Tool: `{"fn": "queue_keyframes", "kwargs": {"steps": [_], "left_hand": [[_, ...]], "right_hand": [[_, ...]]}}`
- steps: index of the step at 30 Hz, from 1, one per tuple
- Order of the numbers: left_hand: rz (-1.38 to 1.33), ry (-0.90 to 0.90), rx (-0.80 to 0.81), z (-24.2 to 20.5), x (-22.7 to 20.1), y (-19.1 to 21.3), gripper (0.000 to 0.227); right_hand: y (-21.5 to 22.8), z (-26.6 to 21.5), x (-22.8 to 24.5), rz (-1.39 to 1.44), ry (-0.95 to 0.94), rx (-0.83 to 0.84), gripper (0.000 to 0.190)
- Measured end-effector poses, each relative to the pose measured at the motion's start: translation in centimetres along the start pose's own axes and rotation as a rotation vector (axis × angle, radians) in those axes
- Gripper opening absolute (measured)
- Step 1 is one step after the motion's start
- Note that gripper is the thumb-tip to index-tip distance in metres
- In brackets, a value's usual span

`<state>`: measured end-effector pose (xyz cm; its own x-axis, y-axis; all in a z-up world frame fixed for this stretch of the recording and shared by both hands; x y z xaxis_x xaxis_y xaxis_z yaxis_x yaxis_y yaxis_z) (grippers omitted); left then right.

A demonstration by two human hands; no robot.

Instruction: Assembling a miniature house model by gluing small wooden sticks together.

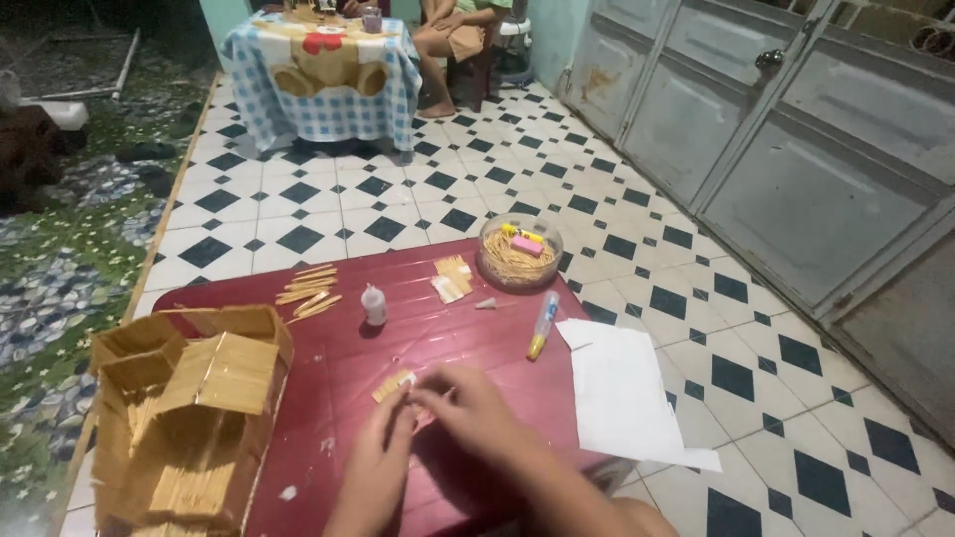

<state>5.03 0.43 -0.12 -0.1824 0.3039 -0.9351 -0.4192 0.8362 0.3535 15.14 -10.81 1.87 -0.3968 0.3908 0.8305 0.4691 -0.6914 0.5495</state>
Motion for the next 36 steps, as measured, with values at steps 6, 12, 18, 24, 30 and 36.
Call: {"fn": "queue_keyframes", "kwargs": {"steps": [6,12,18,24,30,36], "left_hand": [[-0.541,0.19,-0.201,-2.4,-2.3,1.2,0.037],[-0.708,0.142,-0.238,-1.3,-0.6,2.4,0.04],[-0.551,0.195,-0.102,1.0,2.2,1.5,0.032],[-0.707,0.144,-0.103,1.1,0.9,0.7,0.041],[-0.7,0.073,-0.009,2.2,2.0,-0.8,0.042],[-0.66,0.028,0.066,2.5,4.7,-2.4,0.035]], "right_hand": [[-2.4,-3.1,3.8,0.266,0.105,-0.052,0.012],[0.3,-2.8,1.3,-0.114,0.427,-0.192,0.018],[2.5,-0.7,-2.9,-0.453,-0.203,-0.1,0.074],[1.4,0.4,-4.8,-0.454,0.234,-0.128,0.036],[1.2,0.6,-1.8,0.143,0.422,-0.248,0.03],[-1.2,1.6,-5.1,-0.151,0.729,-0.19,0.047]]}}
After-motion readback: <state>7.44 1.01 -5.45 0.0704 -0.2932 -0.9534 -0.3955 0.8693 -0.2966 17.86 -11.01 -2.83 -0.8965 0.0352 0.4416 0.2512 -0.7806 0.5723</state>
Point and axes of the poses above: each hand's wrist, its own z-axis towards the middle knuckle, its own y-axis out of the back of the hand, x = y × z, the point moved 5 cm from there along z, towards the middle knuckle, and after that the axes turned 2 degrees about -x, right-handed, at the moved point
